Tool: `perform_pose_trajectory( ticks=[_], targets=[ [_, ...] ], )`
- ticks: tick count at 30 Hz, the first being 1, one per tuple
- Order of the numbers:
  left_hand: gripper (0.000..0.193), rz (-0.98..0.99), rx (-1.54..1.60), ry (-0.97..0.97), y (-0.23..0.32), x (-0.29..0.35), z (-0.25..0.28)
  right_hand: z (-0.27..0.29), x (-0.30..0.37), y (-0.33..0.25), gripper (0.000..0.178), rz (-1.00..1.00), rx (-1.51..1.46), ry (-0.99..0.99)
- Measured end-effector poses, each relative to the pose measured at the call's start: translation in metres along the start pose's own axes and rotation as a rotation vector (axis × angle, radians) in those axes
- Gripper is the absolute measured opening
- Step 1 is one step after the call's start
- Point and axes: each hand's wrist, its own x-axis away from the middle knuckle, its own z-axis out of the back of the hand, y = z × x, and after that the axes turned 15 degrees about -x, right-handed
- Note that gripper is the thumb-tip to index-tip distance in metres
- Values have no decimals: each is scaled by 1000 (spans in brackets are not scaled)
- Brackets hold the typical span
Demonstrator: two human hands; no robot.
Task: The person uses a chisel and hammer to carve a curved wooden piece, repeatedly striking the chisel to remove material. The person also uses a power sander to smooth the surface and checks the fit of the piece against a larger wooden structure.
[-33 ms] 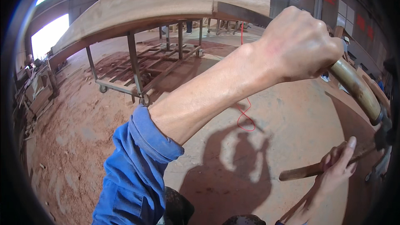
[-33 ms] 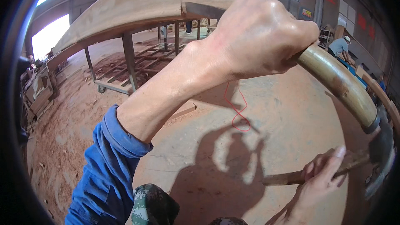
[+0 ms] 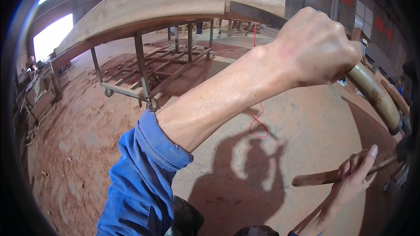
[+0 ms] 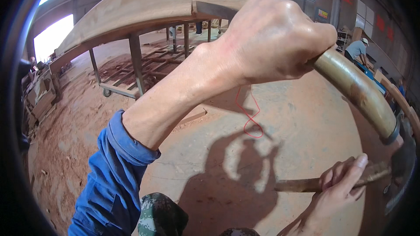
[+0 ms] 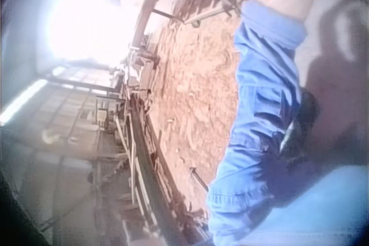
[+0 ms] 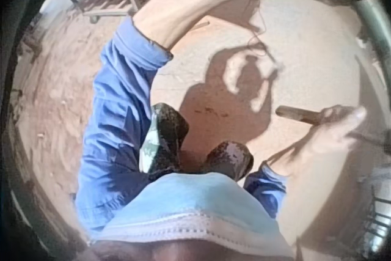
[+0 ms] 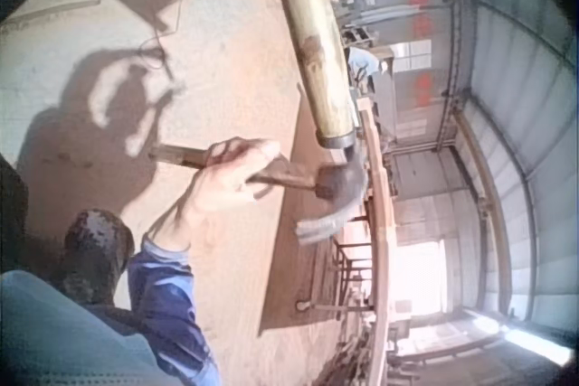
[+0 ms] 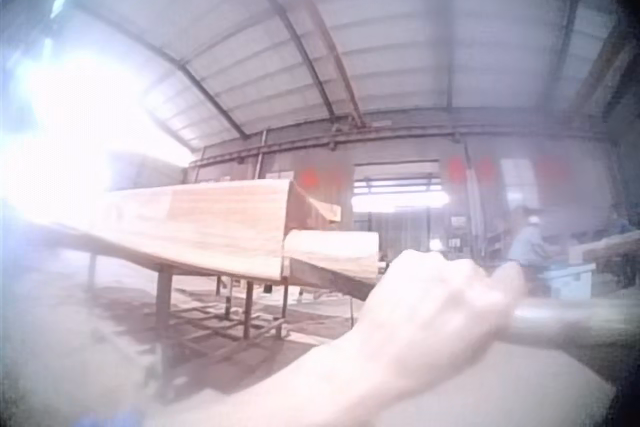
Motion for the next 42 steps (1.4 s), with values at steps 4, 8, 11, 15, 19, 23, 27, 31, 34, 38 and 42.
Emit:
perform_pose_trajectory(
  ticks=[4,8,11,15,19,23,27,31,34,38,42],
  targets=[
    [11,-20,4,-49,-5,6,4,-19,11,11,34,-30,107,40],
    [10,1,25,-66,-2,2,8,-4,3,10,33,94,165,-66],
    [9,10,24,-87,14,-8,12,-8,3,5,35,117,5,-22],
    [7,28,-2,-12,3,-15,8,1,-3,-8,38,91,22,-48],
    [11,29,62,-52,-5,-8,9,4,-2,-4,39,84,45,-83],
    [10,22,74,-37,-5,-7,9,-2,-1,-5,40,123,56,-65],
    [9,35,35,-32,-8,-10,9,-11,-5,-8,35,128,69,-8],
    [8,58,47,-38,-10,-12,11,-11,-9,-4,32,141,181,-90],
    [9,58,47,-79,-9,-10,13,-5,-10,-14,28,78,90,-124],
    [9,37,38,-54,-11,-9,11,-23,-4,-8,35,128,181,-72],
    [9,57,47,-92,-11,-10,14,-14,-10,-17,36,43,117,-150]
  ],
)
